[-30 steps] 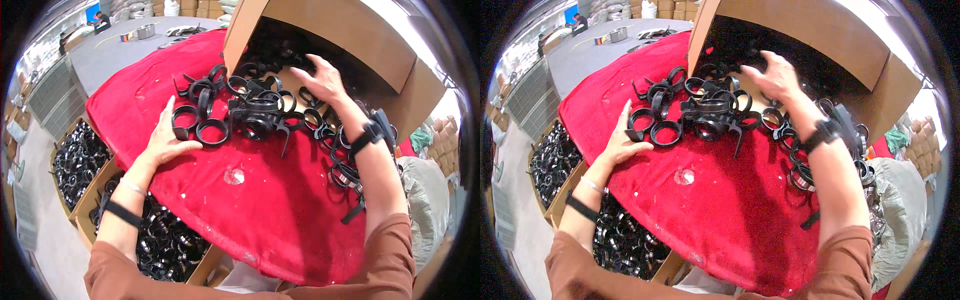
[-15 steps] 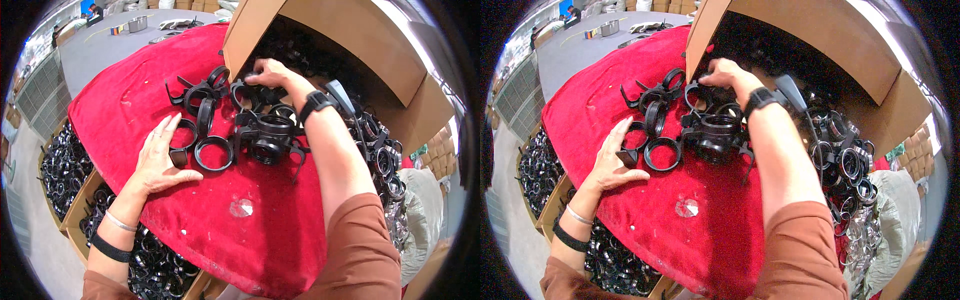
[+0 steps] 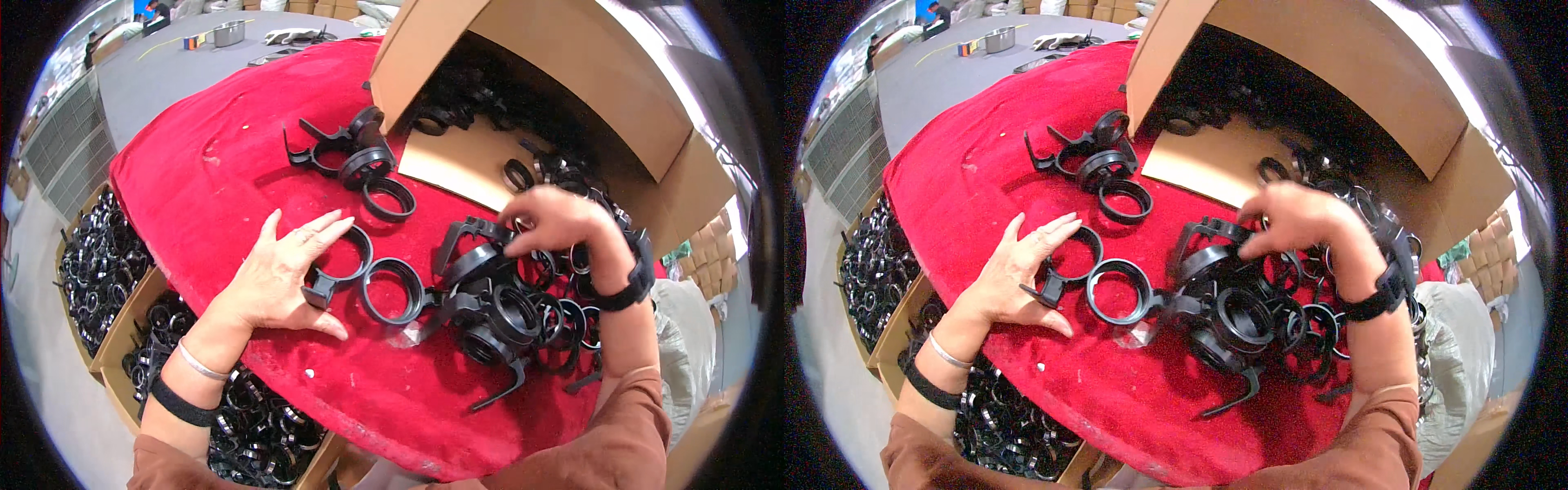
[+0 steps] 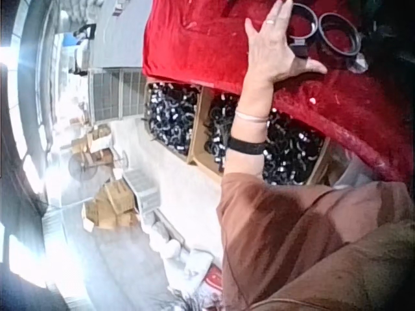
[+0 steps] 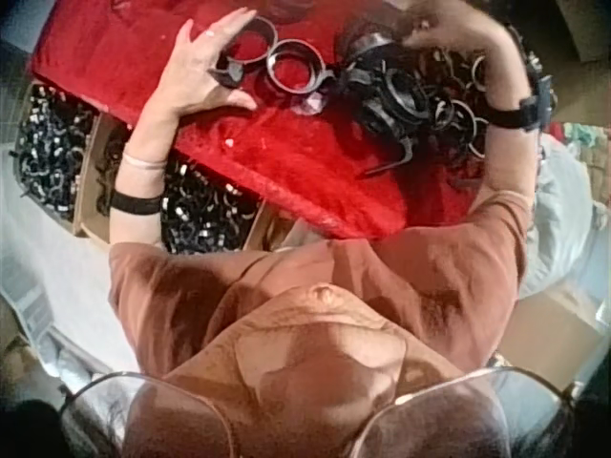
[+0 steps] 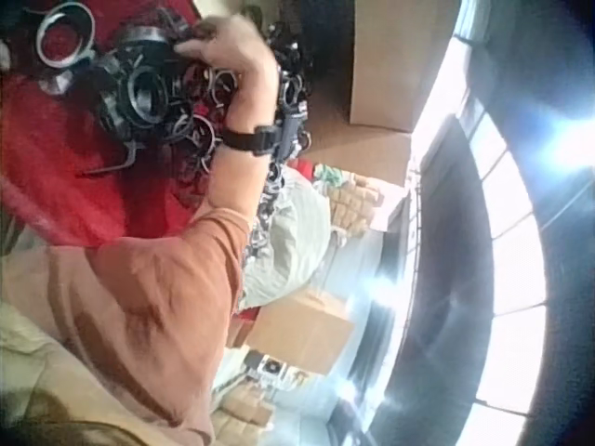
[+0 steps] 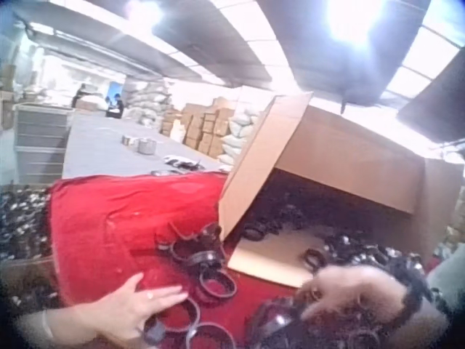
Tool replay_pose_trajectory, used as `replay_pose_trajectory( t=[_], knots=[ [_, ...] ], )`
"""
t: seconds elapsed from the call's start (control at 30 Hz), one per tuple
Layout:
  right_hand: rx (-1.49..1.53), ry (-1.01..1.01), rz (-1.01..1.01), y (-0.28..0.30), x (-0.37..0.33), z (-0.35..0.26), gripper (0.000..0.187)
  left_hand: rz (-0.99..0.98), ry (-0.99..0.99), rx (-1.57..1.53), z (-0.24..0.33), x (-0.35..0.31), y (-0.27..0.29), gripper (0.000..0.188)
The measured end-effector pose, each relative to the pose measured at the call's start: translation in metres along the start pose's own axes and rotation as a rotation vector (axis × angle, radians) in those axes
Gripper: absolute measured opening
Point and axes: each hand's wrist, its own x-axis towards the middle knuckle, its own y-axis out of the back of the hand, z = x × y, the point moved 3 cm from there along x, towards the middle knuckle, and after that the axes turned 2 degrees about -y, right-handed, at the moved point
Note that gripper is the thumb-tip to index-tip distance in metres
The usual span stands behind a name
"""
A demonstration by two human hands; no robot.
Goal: Fitting silver metal rings onto black plastic circular components on a red-covered work table.
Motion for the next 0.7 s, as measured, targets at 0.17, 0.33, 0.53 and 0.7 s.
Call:
replay_pose_trajectory(
  t=[0.17,0.33,0.53,0.7],
  knots=[
    [0.025,0.200,0.686,0.064,0.105,-0.084,0.080,0.051,0.019,-0.050,-0.007,-0.004,0.002,0.121],
    [-0.159,-0.177,0.467,0.065,0.211,-0.121,0.094,0.197,-0.042,-0.132,-0.011,-0.001,0.004,0.133],
    [-0.027,-0.010,-0.064,0.033,0.204,-0.125,0.069,0.272,-0.013,-0.152,-0.020,-0.009,0.002,0.142],
    [0.032,-0.121,-0.034,0.012,0.127,-0.079,0.052,0.216,-0.060,-0.220,-0.011,-0.002,0.002,0.128]
  ],
)
